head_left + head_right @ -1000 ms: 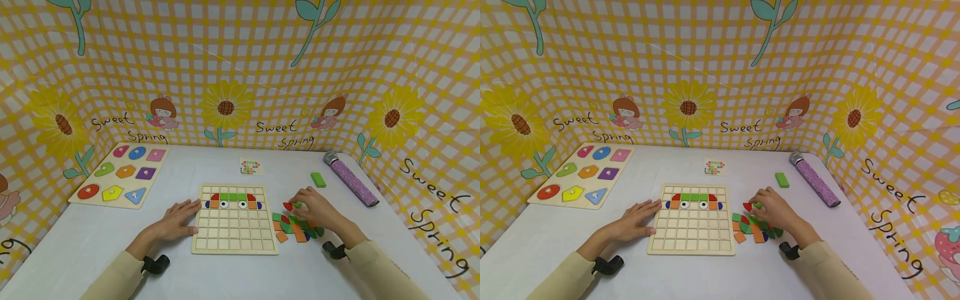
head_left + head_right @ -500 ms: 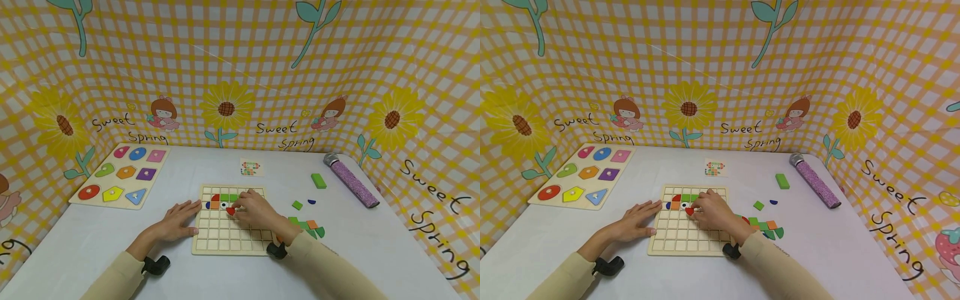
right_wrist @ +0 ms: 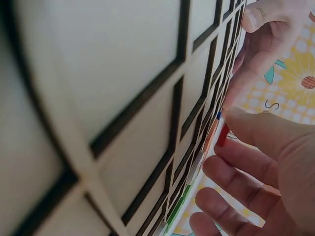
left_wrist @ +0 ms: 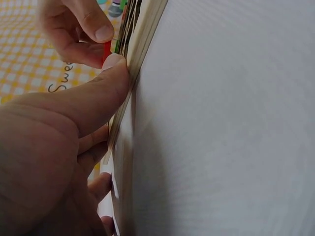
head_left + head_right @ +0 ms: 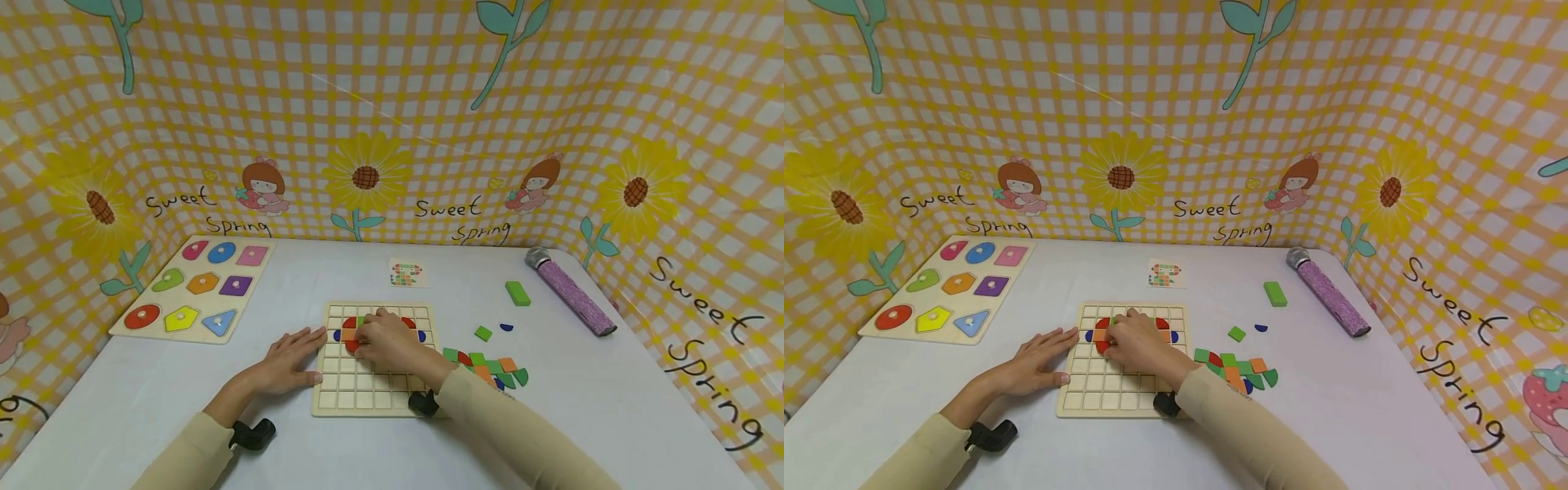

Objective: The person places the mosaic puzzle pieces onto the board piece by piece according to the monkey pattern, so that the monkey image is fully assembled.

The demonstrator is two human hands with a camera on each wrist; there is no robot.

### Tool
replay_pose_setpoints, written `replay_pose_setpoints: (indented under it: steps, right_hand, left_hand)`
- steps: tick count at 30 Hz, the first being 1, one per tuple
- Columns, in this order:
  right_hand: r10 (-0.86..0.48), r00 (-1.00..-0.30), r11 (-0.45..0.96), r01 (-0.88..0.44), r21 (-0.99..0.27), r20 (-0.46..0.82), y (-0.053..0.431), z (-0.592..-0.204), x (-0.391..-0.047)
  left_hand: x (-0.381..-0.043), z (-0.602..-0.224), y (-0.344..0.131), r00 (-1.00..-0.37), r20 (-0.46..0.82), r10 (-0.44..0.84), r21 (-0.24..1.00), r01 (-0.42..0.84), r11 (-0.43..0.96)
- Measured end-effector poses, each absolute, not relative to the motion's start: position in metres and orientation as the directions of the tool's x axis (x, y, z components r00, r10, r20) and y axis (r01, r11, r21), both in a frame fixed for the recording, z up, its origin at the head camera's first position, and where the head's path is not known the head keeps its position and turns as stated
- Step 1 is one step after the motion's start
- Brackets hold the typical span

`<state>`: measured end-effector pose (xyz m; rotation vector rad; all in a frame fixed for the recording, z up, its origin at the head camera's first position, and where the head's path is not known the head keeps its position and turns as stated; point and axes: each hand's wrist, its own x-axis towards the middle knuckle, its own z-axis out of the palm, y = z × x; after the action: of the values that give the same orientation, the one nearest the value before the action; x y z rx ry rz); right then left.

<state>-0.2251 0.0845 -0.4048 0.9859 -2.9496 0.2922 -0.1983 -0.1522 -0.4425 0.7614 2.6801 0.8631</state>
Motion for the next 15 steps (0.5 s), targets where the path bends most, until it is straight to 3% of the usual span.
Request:
replay_pose_setpoints:
  steps: [15]
  right_hand:
    - [-0.631, -0.768, 0.762, -0.64, -0.102, 0.108, 0.0833, -0.4115, -0.2299]
  left_hand:
    - [-0.1985, -0.4446, -0.1533, -0.843, -0.042, 0.537, 0.593, 0.411, 0.692]
